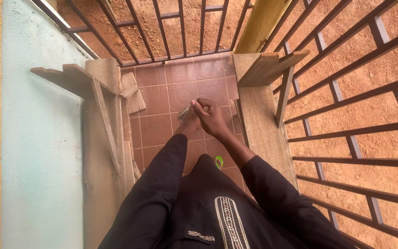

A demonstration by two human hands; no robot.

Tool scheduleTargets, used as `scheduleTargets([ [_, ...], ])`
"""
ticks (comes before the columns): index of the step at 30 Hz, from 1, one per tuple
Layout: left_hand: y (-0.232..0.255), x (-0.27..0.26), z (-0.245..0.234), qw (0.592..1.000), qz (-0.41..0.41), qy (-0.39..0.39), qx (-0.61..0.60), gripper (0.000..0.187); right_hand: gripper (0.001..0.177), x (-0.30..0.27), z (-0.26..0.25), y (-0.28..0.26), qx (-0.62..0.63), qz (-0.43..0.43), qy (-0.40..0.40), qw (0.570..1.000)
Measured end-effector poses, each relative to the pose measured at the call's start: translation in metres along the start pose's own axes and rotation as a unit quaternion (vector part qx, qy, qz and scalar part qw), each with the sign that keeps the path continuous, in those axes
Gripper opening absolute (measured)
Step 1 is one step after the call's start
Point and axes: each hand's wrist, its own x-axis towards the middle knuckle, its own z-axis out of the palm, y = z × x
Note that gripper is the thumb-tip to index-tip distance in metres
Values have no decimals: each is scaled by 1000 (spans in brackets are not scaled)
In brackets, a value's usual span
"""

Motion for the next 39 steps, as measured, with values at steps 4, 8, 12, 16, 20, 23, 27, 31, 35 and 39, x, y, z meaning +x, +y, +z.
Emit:
scheduleTargets([
  [4, 64, -33, -58, 994, -105, -18, 7, 36, 45, -2, 21, -3, 57, 10, -24, 998],
  [8, 29, -57, -76, 986, -160, 32, -34, 35, 44, -3, 50, -7, 128, 8, -70, 989],
  [12, 24, -89, -98, 987, -104, 119, -9, 27, 47, -3, 74, -16, 158, -2, -123, 980],
  [16, 32, -109, -100, 977, -88, 184, -62, 25, 49, -1, 77, -35, 178, 18, -136, 975],
  [20, 29, -104, -78, 959, -188, 186, -104, 28, 48, -6, 61, -37, 77, 5, -160, 984],
  [23, 28, -85, -52, 952, -225, 174, -110, 33, 46, -5, 39, -30, 35, -13, -177, 984],
  [27, 45, -61, -22, 983, -131, 122, -33, 32, 44, -8, -4, -54, -74, 23, -189, 979],
  [31, -2, -38, 25, 996, -55, 73, 11, 28, 40, -13, -38, -53, -40, -6, -203, 978],
  [35, -23, -16, 63, 993, -29, 5, -114, 19, 52, -21, -63, -37, -63, -130, -233, 962],
  [39, 68, -24, 31, 980, -34, -32, -195, 20, 51, -30, -81, 8, -25, -33, -268, 962],
])
